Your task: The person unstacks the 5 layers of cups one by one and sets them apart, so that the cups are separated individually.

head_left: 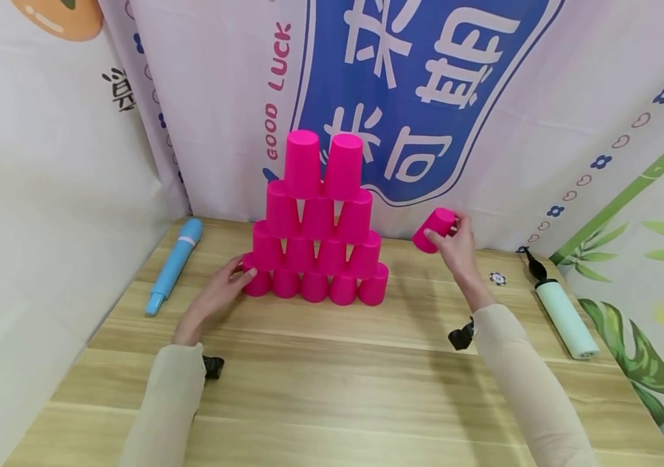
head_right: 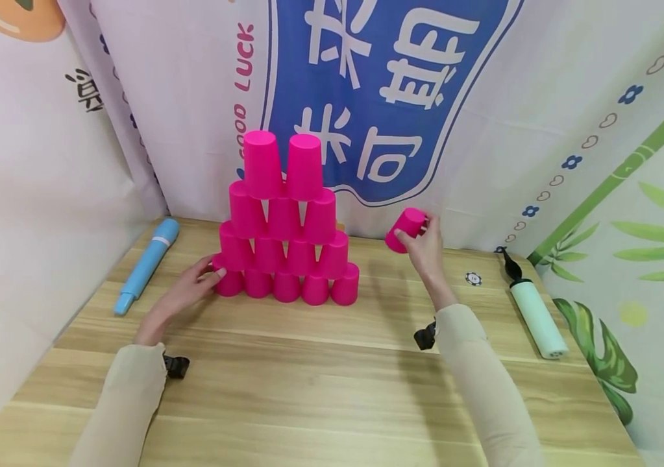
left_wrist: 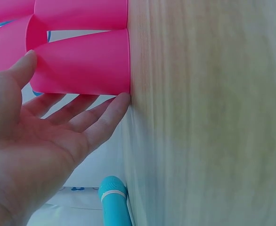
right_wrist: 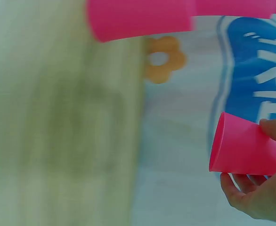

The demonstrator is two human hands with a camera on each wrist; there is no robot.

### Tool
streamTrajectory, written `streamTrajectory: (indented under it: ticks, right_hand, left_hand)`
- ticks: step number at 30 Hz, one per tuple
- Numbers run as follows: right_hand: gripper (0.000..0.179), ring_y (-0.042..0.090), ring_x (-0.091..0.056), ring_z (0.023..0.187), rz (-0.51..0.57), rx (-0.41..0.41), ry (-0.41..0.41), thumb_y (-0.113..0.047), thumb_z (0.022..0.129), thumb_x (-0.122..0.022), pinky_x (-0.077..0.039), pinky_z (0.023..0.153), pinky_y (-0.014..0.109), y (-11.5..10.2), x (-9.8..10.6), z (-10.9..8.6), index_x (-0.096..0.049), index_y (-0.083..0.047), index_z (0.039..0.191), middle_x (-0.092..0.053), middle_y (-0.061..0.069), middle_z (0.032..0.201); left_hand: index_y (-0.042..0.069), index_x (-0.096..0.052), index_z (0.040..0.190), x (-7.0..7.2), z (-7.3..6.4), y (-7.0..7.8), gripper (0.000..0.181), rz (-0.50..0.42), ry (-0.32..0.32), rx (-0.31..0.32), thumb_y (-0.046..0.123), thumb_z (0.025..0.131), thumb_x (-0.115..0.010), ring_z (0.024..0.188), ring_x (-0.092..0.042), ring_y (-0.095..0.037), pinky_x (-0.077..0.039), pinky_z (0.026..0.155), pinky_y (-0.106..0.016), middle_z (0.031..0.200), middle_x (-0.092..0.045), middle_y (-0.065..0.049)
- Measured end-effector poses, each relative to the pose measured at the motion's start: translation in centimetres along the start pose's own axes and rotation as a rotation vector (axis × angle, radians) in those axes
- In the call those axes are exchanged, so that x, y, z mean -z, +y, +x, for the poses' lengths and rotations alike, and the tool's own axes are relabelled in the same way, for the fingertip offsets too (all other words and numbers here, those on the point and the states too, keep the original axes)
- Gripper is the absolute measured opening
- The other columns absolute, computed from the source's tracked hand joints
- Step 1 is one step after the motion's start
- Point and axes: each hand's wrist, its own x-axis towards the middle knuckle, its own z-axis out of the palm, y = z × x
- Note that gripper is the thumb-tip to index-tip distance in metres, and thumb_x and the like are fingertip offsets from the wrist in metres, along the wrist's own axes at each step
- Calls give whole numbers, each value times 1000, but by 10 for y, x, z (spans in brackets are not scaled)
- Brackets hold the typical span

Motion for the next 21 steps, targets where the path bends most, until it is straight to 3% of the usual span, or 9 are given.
streamTrajectory:
  ticks: [10,21]
  right_hand:
    - [70,39,-50,120,-105,-94,-29,-5,86,-70,-45,100,46,51,-11,-9,-27,1,141,-45,28,135]
    - [71,41,-50,120,-146,-146,-44,-4,86,-70,-45,100,48,69,-14,-9,-25,2,141,-43,29,133]
  left_hand:
    - [3,-21,152,3,-2,2,72,-18,-8,45,49,100,-42,135,-33,-44,-32,108,-56,148,-33,-26]
    - [2,-22,152,2,-3,1,69,-27,-15,29,44,101,-44,134,-34,-46,-36,106,-57,148,-33,-28]
